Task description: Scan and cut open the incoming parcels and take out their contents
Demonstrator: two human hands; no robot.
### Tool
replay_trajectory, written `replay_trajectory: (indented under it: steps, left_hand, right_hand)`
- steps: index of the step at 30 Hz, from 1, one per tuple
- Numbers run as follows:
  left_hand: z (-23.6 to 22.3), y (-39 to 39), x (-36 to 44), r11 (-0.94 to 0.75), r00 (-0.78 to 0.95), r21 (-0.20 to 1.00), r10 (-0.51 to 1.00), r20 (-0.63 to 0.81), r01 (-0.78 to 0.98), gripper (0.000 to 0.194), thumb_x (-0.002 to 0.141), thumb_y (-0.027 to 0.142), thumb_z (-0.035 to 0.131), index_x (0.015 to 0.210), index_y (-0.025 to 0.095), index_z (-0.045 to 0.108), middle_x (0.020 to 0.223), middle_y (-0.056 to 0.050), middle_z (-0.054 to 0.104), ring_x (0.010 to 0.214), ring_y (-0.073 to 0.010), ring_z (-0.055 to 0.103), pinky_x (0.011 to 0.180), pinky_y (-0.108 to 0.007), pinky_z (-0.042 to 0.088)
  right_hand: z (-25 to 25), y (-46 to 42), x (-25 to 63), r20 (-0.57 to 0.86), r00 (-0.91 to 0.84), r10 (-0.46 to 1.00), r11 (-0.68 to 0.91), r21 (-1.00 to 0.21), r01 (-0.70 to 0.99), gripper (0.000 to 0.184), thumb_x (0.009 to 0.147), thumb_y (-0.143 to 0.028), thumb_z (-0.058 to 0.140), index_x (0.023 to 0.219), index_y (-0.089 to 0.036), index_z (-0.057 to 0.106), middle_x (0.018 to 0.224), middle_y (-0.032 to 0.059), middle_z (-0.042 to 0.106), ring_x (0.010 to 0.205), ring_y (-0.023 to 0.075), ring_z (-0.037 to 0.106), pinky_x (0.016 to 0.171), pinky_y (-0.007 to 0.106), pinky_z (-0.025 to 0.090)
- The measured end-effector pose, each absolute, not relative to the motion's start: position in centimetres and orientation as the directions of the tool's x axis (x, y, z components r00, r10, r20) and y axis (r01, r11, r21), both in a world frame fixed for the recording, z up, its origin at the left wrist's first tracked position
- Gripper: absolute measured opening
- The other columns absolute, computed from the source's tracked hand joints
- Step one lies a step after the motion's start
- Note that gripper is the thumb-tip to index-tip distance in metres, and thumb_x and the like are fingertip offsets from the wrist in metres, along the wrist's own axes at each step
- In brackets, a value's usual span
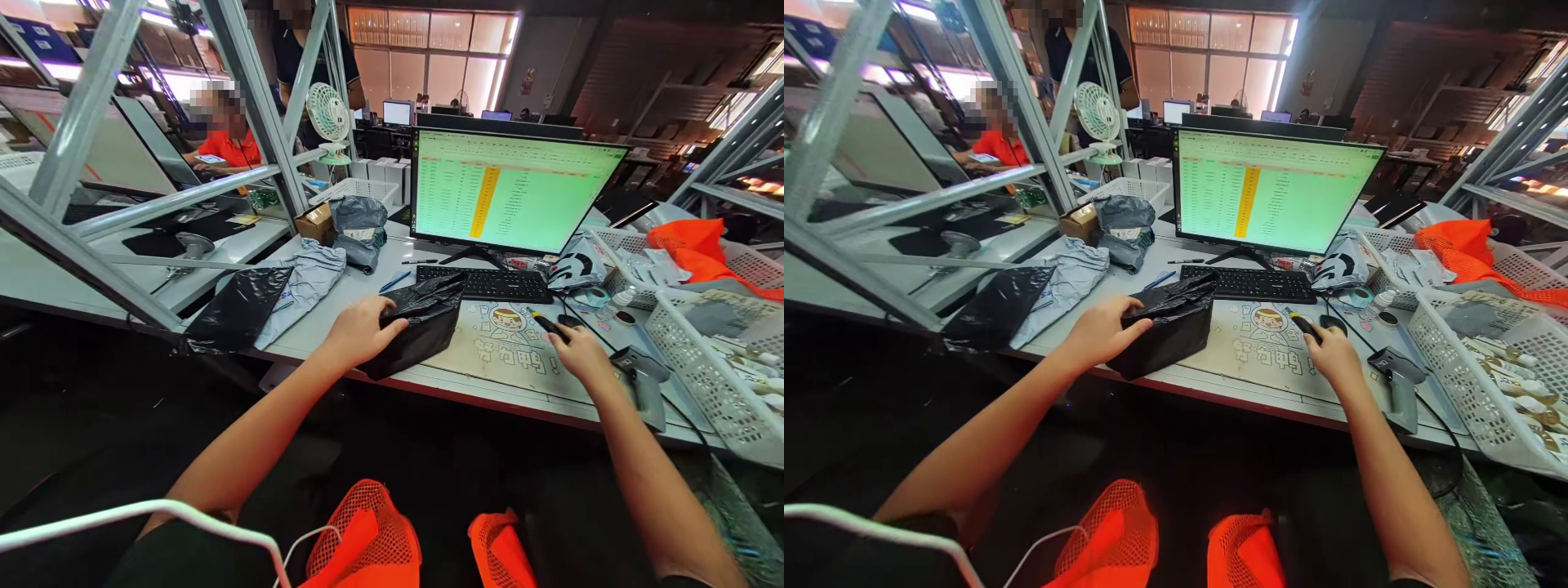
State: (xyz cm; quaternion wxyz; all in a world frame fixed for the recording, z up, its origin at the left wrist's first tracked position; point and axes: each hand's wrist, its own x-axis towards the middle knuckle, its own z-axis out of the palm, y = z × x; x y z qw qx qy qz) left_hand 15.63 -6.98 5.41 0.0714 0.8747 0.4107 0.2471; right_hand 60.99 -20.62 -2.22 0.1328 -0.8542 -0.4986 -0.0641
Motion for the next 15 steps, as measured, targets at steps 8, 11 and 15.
replay_trajectory:
  steps: [8, 11, 15]
  left_hand:
    - [9.8, -6.2, 20.5, -0.707, 0.676, 0.198, 0.707, 0.209, 0.678, 0.039, 0.104, 0.038, 0.039, 0.088, 0.016, 0.067, 0.091, -0.009, 0.072, 0.084, -0.0225, 0.064, 0.07, -0.033, 0.036]
    - [9.4, -7.5, 21.2, -0.747, 0.696, 0.159, 0.661, 0.279, 0.645, 0.041, 0.105, 0.039, 0.038, 0.084, 0.017, 0.065, 0.084, -0.008, 0.07, 0.078, -0.022, 0.063, 0.068, -0.034, 0.035]
    - [8.6, -7.5, 20.1, -0.728, 0.669, 0.001, 0.629, 0.396, 0.685, 0.042, 0.105, 0.039, 0.037, 0.081, 0.016, 0.063, 0.075, -0.01, 0.064, 0.072, -0.0223, 0.061, 0.067, -0.034, 0.036]
  right_hand:
    - [-0.5, -19.6, 44.6, 0.605, -0.044, 0.795, 0.281, -0.303, 0.911, 0.038, 0.103, -0.036, 0.049, 0.129, -0.013, 0.065, 0.131, 0.0163, 0.058, 0.126, 0.0275, 0.054, 0.111, 0.043, 0.044]
    - [2.0, -17.6, 38.5, 0.644, -0.233, 0.729, 0.48, -0.238, 0.844, 0.044, 0.104, -0.041, 0.054, 0.136, -0.011, 0.059, 0.142, 0.0173, 0.052, 0.138, 0.0305, 0.042, 0.116, 0.048, 0.038]
    - [2.7, -15.8, 36.2, 0.685, -0.238, 0.688, 0.532, -0.254, 0.808, 0.028, 0.106, -0.034, 0.052, 0.088, -0.016, 0.065, 0.111, 0.0121, 0.065, 0.114, 0.0261, 0.055, 0.1, 0.042, 0.043]
